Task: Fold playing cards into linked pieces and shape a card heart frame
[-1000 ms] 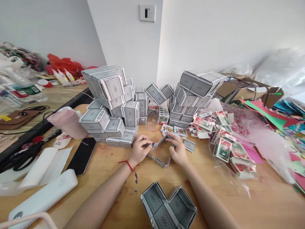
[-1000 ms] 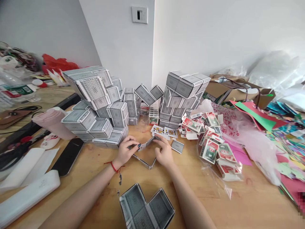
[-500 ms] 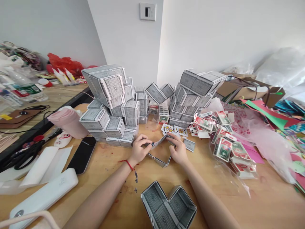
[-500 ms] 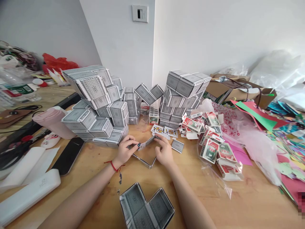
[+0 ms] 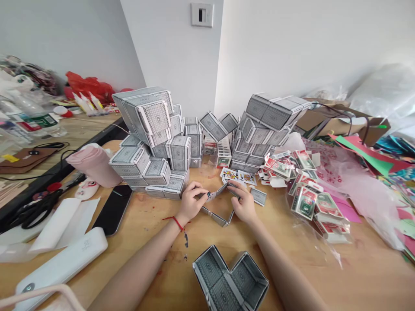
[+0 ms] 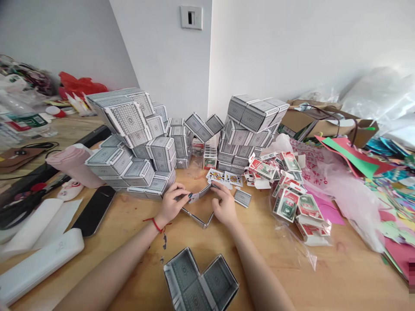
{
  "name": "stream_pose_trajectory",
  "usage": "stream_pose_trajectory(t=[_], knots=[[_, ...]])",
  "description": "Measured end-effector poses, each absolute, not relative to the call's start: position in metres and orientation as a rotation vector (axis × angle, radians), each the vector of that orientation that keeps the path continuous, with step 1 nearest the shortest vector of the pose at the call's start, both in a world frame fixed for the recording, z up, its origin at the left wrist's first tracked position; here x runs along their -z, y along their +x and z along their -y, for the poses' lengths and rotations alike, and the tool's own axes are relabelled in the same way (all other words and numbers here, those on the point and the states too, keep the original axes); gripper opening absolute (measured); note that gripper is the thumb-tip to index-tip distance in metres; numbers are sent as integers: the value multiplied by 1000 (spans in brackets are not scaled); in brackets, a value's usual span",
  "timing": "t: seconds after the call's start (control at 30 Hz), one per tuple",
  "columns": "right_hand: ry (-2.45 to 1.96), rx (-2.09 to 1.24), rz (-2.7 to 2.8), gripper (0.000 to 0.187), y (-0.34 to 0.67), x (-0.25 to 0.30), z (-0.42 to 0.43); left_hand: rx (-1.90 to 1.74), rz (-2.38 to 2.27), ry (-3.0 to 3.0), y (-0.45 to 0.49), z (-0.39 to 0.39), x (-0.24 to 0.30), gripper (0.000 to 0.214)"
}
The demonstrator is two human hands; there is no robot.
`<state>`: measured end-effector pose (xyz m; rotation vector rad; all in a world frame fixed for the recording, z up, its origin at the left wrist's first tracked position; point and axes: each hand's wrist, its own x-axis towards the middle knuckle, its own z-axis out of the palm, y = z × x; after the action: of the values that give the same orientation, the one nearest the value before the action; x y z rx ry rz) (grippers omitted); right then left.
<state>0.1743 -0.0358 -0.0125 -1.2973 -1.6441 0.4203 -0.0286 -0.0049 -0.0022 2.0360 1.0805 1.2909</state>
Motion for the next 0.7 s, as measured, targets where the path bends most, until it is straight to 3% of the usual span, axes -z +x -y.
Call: stream_pose_trajectory(t=[0.47, 0.7], knots=[[-1283, -473, 1677, 39, 171, 4, 38, -1148, -1098, 2164, -26, 7, -6, 8], [-1183, -895, 1312, 38, 181, -7, 39, -1221, -1086, 2099, -26, 9, -5, 6]])
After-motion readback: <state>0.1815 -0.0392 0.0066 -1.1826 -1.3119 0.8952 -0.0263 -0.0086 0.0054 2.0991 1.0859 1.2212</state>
